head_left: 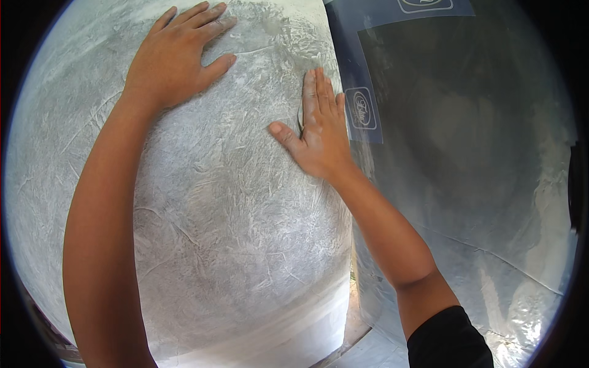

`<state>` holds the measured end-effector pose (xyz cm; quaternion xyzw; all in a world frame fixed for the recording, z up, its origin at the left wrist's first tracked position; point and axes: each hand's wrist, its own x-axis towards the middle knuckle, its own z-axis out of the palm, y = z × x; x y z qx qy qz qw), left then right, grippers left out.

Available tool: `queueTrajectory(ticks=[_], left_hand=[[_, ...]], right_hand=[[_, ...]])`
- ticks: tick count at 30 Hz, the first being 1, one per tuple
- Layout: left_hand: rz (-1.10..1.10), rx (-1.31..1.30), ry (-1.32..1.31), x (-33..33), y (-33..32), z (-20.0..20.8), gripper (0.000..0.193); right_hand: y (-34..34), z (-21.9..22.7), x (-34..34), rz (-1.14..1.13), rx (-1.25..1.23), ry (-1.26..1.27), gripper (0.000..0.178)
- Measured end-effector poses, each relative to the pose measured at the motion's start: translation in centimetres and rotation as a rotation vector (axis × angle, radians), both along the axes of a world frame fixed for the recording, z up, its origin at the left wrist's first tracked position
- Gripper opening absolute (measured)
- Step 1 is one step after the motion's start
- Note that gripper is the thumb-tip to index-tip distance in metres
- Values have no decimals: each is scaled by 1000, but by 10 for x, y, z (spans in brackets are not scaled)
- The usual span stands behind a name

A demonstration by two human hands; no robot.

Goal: Using hands and a small tool to smooth or finish a textured wall surface.

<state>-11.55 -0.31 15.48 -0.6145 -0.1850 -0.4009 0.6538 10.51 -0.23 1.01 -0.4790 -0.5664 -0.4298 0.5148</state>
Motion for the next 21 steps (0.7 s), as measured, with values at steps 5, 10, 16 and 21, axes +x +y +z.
queueTrajectory(ticks=[5,10,16,21], left_hand=[[7,3,-25,-5,5,-1,51],[29,-410,-17,4,-39,0,61],[27,-438,-30,7,-46,-1,61],[43,-419,-44,0,-41,-2,60]], right_hand=[[6,-13,-17,9,14,38,114],[-7,-43,-18,-32,-104,-237,116],[6,5,7,-6,56,138,114],[-5,-34,-15,-17,-89,-191,115]])
